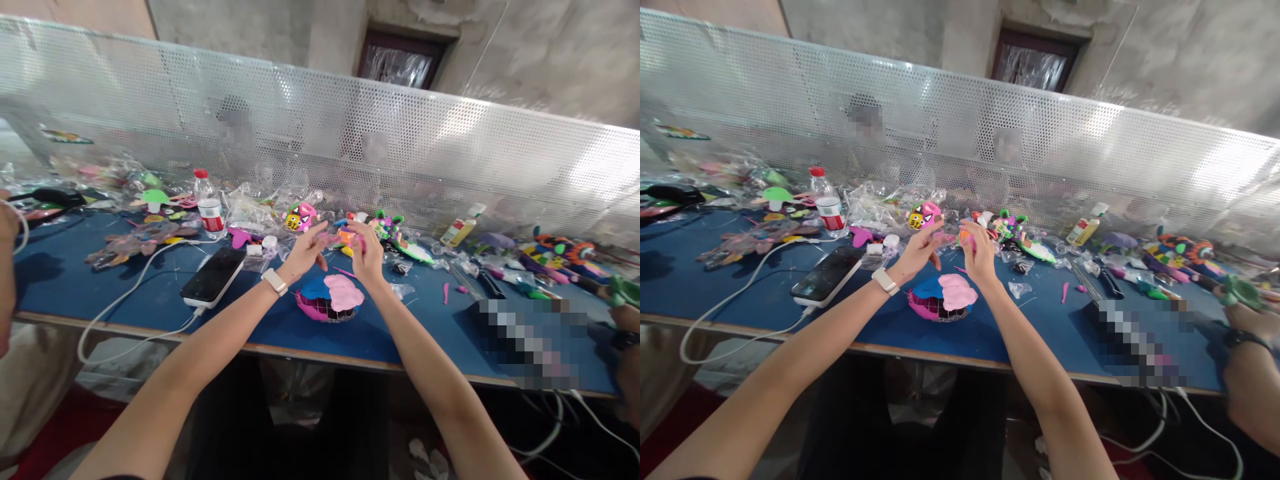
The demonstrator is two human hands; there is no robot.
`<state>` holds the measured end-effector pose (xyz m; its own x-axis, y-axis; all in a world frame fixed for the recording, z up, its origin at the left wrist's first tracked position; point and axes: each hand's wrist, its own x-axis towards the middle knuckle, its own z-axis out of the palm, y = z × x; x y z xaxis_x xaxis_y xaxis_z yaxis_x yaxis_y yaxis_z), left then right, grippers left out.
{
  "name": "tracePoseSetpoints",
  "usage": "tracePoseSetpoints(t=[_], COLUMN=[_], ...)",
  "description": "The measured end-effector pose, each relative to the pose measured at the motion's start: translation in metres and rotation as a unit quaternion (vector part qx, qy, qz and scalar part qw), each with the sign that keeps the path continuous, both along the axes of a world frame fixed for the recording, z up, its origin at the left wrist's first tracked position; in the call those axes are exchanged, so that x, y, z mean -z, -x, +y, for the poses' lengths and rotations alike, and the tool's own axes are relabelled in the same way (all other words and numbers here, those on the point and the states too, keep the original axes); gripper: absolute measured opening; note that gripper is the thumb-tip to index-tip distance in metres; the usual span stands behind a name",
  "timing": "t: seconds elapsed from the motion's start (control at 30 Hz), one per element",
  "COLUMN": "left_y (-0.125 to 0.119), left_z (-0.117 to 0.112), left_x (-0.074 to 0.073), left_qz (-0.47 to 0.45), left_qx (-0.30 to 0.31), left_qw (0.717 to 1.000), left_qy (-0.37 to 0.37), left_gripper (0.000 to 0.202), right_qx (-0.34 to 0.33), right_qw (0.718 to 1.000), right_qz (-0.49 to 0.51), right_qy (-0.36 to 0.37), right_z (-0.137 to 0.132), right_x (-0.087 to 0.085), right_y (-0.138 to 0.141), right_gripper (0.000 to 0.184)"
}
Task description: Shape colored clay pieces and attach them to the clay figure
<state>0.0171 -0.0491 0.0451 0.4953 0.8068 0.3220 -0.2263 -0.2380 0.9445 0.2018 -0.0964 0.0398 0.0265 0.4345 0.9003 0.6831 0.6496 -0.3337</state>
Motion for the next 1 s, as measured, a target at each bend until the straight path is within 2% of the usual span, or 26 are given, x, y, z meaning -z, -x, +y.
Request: tracePoseSetpoints(t=[0.13,0.27,0.33,0.43,0.5,0.57,0.67,0.8,0.9,1.0], left_y=[0.0,0.005,0.007,0.008,0.008,0.01,0.012,0.011,0.011,0.011], left_z=[-0.009,-0.013,-0.012,-0.007,-0.004,0.0,0.002,0.0,0.0,0.001], left_x=[-0.003,-0.012,-0.013,-0.01,-0.006,-0.003,-0.002,-0.002,-0.001,0.001], left_qz=[0.01,0.044,0.067,0.09,0.107,0.13,0.156,0.16,0.166,0.183], left_qx=[0.088,0.112,0.098,0.029,-0.021,-0.047,-0.051,-0.051,-0.055,-0.058], left_qw=[0.996,0.991,0.988,0.983,0.973,0.961,0.949,0.945,0.944,0.935], left_qy=[-0.031,-0.063,-0.096,-0.16,-0.205,-0.24,-0.268,-0.28,-0.281,-0.299], left_gripper=[0.068,0.069,0.069,0.062,0.056,0.054,0.054,0.053,0.053,0.054], right_qx=[-0.004,0.001,0.005,0.019,0.032,0.026,-0.014,-0.078,-0.129,-0.145], right_qw=[0.998,0.997,0.997,0.998,0.996,0.987,0.966,0.936,0.926,0.928], right_qz=[-0.056,-0.053,-0.038,0.004,0.062,0.144,0.237,0.304,0.304,0.286], right_qy=[0.022,0.056,0.07,0.065,0.053,0.06,0.1,0.157,0.182,0.188], right_z=[-0.002,0.0,0.001,0.002,0.002,0.002,0.004,0.008,0.009,0.008], right_x=[0.0,0.005,0.007,0.005,0.002,-0.003,-0.007,-0.007,-0.005,-0.003], right_y=[0.005,0.009,0.011,0.012,0.008,0.002,-0.011,-0.024,-0.026,-0.022], right_gripper=[0.026,0.029,0.031,0.033,0.034,0.035,0.031,0.035,0.038,0.028])
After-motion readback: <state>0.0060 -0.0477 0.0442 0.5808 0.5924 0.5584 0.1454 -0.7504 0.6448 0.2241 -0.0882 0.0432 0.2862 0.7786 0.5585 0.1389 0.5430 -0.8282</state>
